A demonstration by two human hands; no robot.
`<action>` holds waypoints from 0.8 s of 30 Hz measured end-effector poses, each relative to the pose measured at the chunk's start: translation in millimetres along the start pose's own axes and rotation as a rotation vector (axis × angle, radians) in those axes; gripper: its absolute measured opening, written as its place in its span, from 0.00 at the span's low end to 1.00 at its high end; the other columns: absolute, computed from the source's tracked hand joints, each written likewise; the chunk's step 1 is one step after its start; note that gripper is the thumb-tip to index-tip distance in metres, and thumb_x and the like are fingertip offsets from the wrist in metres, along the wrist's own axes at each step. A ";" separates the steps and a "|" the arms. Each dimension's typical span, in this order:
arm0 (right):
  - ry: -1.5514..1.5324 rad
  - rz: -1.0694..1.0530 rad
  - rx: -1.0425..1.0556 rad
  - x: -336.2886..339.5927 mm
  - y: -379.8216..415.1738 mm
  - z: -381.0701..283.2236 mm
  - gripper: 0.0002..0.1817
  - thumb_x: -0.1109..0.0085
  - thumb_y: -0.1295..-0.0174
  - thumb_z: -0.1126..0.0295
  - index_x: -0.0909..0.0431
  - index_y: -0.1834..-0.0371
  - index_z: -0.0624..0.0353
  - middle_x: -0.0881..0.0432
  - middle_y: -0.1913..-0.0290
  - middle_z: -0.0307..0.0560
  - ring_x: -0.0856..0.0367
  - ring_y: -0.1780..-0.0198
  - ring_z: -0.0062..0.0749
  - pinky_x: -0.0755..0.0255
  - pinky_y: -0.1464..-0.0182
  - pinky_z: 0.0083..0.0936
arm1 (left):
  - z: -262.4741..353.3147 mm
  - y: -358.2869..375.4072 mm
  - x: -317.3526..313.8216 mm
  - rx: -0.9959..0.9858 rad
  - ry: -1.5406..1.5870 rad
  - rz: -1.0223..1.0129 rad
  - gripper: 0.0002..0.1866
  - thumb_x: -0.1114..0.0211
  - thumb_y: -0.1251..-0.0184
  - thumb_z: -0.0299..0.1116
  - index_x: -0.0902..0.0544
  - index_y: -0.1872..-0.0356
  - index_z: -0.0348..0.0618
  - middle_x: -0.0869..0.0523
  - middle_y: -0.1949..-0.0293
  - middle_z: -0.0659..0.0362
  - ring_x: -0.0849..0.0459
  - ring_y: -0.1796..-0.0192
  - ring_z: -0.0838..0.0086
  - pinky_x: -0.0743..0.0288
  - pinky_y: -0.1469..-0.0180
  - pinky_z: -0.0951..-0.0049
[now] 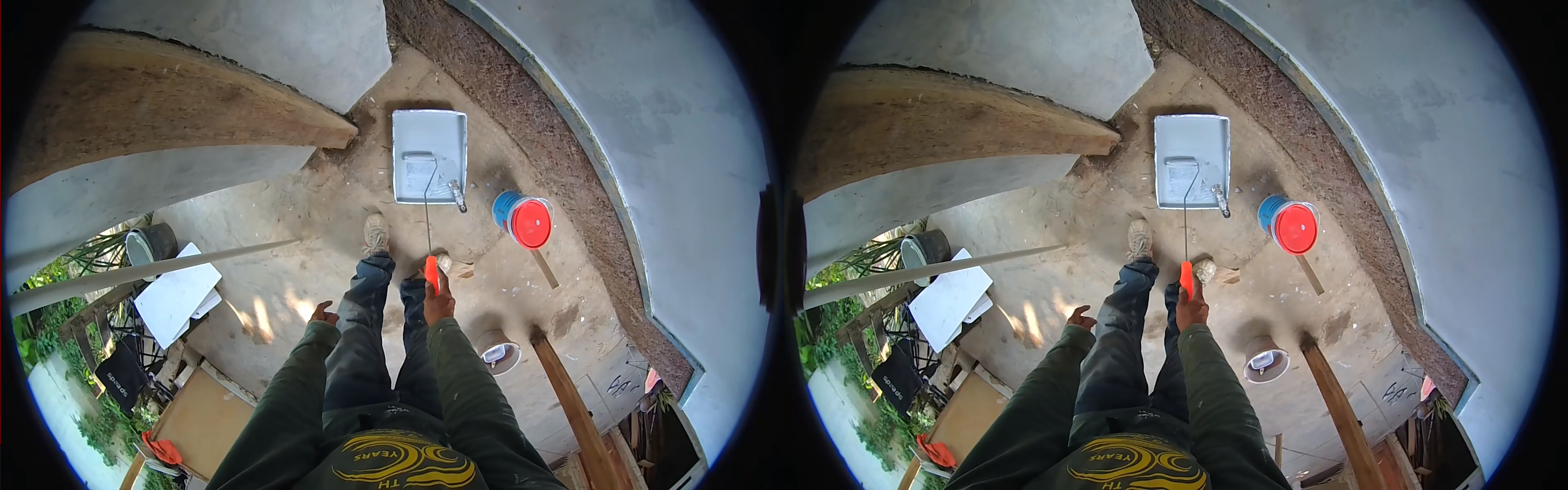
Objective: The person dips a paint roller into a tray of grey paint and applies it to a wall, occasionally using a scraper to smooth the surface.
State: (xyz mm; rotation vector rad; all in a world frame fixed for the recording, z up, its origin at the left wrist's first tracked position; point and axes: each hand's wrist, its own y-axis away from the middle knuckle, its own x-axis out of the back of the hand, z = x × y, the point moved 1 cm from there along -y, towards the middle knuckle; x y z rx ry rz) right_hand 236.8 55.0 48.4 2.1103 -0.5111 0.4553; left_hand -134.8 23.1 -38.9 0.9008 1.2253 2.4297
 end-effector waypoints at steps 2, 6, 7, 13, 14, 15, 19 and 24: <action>0.068 -0.001 0.066 0.1 14.2 26.8 0.26 0.46 0.27 0.58 0.32 0.26 0.43 0.18 0.38 0.59 0.21 0.38 0.65 0.27 0.36 0.48 | 5.6 0.8 -3.2 -0.011 0.007 0.002 0.28 0.31 0.37 0.27 0.24 0.34 0.49 0.10 0.67 0.55 0.14 0.66 0.73 0.19 0.60 0.68; 0.054 -0.031 -0.037 17.5 56.1 23.7 0.26 0.46 0.27 0.59 0.33 0.25 0.44 0.20 0.35 0.58 0.22 0.36 0.64 0.28 0.35 0.48 | 23.2 3.3 -1.9 -0.028 0.018 0.009 0.28 0.30 0.37 0.28 0.24 0.34 0.49 0.10 0.68 0.55 0.13 0.67 0.73 0.19 0.60 0.68; 0.064 -0.047 -0.048 17.5 60.9 25.4 0.27 0.47 0.26 0.61 0.34 0.25 0.44 0.23 0.32 0.58 0.24 0.35 0.65 0.28 0.34 0.47 | 24.7 2.6 -1.7 -0.002 0.029 0.010 0.28 0.29 0.39 0.29 0.22 0.36 0.49 0.11 0.68 0.56 0.13 0.66 0.71 0.18 0.58 0.66; 0.067 -0.042 -0.093 4.3 8.8 -12.4 0.26 0.46 0.27 0.61 0.32 0.26 0.46 0.20 0.35 0.59 0.22 0.36 0.62 0.27 0.35 0.46 | 26.8 -1.5 -1.8 0.035 0.051 0.006 0.27 0.29 0.40 0.30 0.21 0.37 0.50 0.11 0.68 0.56 0.13 0.65 0.69 0.17 0.56 0.63; 0.016 -0.034 -0.060 8.7 3.0 -25.7 0.26 0.46 0.27 0.61 0.32 0.26 0.47 0.19 0.38 0.61 0.21 0.37 0.63 0.26 0.36 0.47 | 25.1 -2.5 -1.7 0.015 0.057 0.014 0.27 0.29 0.39 0.31 0.21 0.37 0.50 0.11 0.67 0.56 0.13 0.65 0.68 0.17 0.56 0.64; -0.088 -0.059 -0.086 5.5 -2.2 -15.7 0.26 0.46 0.27 0.61 0.32 0.27 0.48 0.19 0.38 0.61 0.21 0.37 0.63 0.26 0.36 0.47 | 26.1 -2.4 -0.8 0.004 0.020 0.018 0.26 0.29 0.38 0.31 0.21 0.37 0.50 0.11 0.67 0.56 0.13 0.65 0.68 0.17 0.56 0.64; 0.003 -0.083 -0.074 28.8 25.4 -14.0 0.25 0.47 0.27 0.62 0.31 0.27 0.49 0.20 0.34 0.59 0.21 0.35 0.61 0.26 0.35 0.44 | 20.6 -6.4 -2.9 -0.011 0.043 0.000 0.26 0.29 0.38 0.31 0.21 0.37 0.50 0.11 0.68 0.55 0.13 0.64 0.68 0.17 0.56 0.64; -0.008 0.031 0.087 24.9 51.3 9.8 0.26 0.45 0.28 0.58 0.30 0.28 0.48 0.15 0.45 0.65 0.15 0.44 0.58 0.24 0.41 0.45 | 34.4 -6.1 -3.9 0.013 0.054 0.001 0.25 0.30 0.38 0.31 0.21 0.37 0.49 0.11 0.68 0.56 0.13 0.65 0.69 0.18 0.56 0.64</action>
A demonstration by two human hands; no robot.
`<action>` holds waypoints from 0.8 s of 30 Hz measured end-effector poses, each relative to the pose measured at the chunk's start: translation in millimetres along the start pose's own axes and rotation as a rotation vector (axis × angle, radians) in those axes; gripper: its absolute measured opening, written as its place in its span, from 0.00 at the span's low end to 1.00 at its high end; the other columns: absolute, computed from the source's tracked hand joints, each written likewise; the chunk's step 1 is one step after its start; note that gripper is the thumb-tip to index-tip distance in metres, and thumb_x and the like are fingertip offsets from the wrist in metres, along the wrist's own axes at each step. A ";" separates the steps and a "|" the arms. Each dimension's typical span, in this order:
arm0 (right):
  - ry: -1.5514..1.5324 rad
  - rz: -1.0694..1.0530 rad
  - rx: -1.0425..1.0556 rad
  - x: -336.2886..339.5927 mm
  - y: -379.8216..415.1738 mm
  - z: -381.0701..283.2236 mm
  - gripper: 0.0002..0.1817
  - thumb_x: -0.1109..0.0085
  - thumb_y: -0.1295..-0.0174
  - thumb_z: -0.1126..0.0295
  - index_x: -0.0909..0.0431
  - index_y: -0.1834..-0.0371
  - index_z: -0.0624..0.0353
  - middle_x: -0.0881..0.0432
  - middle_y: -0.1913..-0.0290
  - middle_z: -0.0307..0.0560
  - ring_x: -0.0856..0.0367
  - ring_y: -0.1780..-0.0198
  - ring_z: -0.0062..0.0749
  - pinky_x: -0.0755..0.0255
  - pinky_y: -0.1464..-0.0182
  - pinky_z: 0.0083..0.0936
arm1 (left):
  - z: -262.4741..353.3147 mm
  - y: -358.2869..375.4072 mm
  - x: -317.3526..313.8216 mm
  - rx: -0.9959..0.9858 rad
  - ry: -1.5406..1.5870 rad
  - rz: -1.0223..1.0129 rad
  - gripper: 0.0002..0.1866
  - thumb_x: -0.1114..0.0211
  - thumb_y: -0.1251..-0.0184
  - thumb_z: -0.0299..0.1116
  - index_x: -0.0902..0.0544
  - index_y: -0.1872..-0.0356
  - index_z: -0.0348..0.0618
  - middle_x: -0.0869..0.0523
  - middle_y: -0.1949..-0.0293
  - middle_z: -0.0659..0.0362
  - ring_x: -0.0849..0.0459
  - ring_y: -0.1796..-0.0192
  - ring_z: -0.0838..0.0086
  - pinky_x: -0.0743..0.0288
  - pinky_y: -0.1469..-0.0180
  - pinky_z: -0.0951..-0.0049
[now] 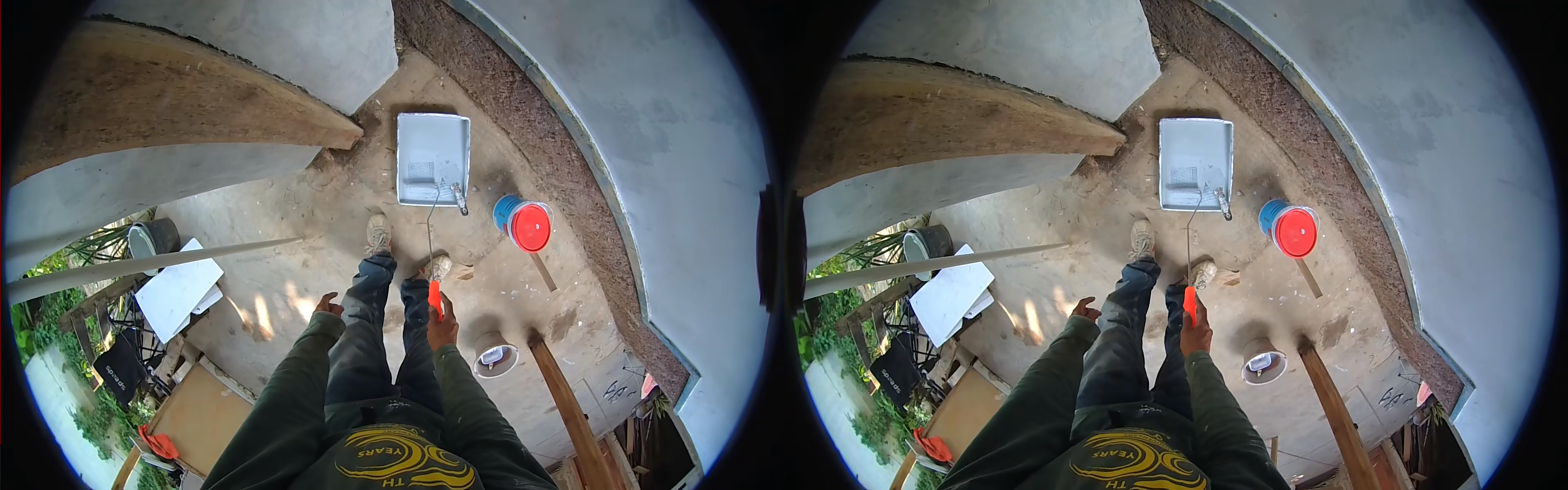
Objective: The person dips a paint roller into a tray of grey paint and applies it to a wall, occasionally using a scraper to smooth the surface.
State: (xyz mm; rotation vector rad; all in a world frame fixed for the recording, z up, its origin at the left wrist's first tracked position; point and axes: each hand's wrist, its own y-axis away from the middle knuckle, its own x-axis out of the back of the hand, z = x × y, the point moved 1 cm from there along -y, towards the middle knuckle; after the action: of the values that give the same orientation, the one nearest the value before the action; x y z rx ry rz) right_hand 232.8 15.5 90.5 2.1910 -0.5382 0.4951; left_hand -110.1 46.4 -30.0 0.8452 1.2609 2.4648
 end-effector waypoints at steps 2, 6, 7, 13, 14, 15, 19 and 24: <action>-0.038 -0.062 -0.191 -7.1 -11.9 0.9 0.26 0.45 0.28 0.58 0.30 0.28 0.48 0.17 0.42 0.65 0.17 0.41 0.60 0.25 0.39 0.46 | 4.1 0.5 -0.6 -0.036 -0.010 0.010 0.25 0.30 0.37 0.31 0.21 0.38 0.49 0.11 0.68 0.56 0.13 0.65 0.69 0.18 0.57 0.64; 0.095 -0.043 -0.134 -7.0 -50.2 -40.5 0.25 0.45 0.27 0.61 0.32 0.27 0.44 0.17 0.41 0.64 0.20 0.40 0.66 0.26 0.38 0.49 | -2.7 -0.8 0.0 -0.059 -0.003 0.019 0.25 0.31 0.37 0.32 0.22 0.37 0.49 0.11 0.68 0.56 0.13 0.65 0.69 0.18 0.57 0.64; 0.087 -0.048 -0.127 -5.5 -58.1 -43.6 0.25 0.45 0.27 0.61 0.32 0.27 0.43 0.17 0.42 0.65 0.20 0.41 0.67 0.25 0.38 0.50 | -5.1 -0.3 1.2 -0.060 -0.006 0.018 0.25 0.31 0.37 0.32 0.22 0.37 0.49 0.11 0.68 0.56 0.13 0.65 0.69 0.18 0.57 0.64; 0.068 -0.046 -0.072 10.9 -10.9 -26.6 0.25 0.45 0.27 0.61 0.32 0.27 0.45 0.17 0.41 0.64 0.19 0.39 0.64 0.26 0.37 0.47 | -1.5 -1.4 2.9 -0.004 0.002 0.004 0.26 0.30 0.37 0.32 0.22 0.37 0.49 0.11 0.67 0.57 0.13 0.65 0.69 0.18 0.56 0.64; 0.058 -0.051 -0.082 11.9 -0.5 -19.0 0.26 0.45 0.27 0.61 0.32 0.27 0.46 0.17 0.40 0.64 0.20 0.38 0.63 0.26 0.36 0.47 | -0.8 -2.8 3.4 -0.003 0.006 0.004 0.26 0.30 0.37 0.32 0.22 0.37 0.50 0.11 0.67 0.57 0.13 0.65 0.70 0.18 0.56 0.64; 0.047 -0.057 -0.093 11.3 2.9 -15.7 0.26 0.45 0.27 0.61 0.32 0.27 0.47 0.17 0.40 0.64 0.20 0.38 0.63 0.26 0.35 0.46 | 2.8 -2.7 4.4 -0.001 0.008 0.003 0.26 0.30 0.37 0.32 0.22 0.37 0.50 0.11 0.68 0.57 0.13 0.65 0.70 0.18 0.56 0.64; 0.022 -0.027 -0.106 -1.1 -12.7 -9.2 0.26 0.45 0.27 0.60 0.32 0.27 0.46 0.17 0.41 0.63 0.20 0.39 0.64 0.26 0.36 0.47 | 11.9 -5.8 4.7 0.015 -0.032 -0.018 0.28 0.32 0.34 0.27 0.25 0.33 0.47 0.10 0.65 0.54 0.13 0.64 0.72 0.18 0.56 0.67; 0.067 -0.042 -0.148 -1.7 -52.5 -28.3 0.25 0.45 0.27 0.58 0.32 0.27 0.43 0.16 0.44 0.64 0.19 0.41 0.67 0.25 0.39 0.50 | 7.7 -7.3 4.2 -0.004 0.017 0.012 0.26 0.30 0.38 0.30 0.22 0.37 0.50 0.12 0.70 0.58 0.15 0.67 0.71 0.18 0.58 0.65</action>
State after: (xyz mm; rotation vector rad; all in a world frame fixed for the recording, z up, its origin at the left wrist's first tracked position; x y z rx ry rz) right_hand 254.4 68.7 74.1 2.0329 -0.4767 0.4893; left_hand -109.1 57.7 -30.7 0.8354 1.2599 2.4879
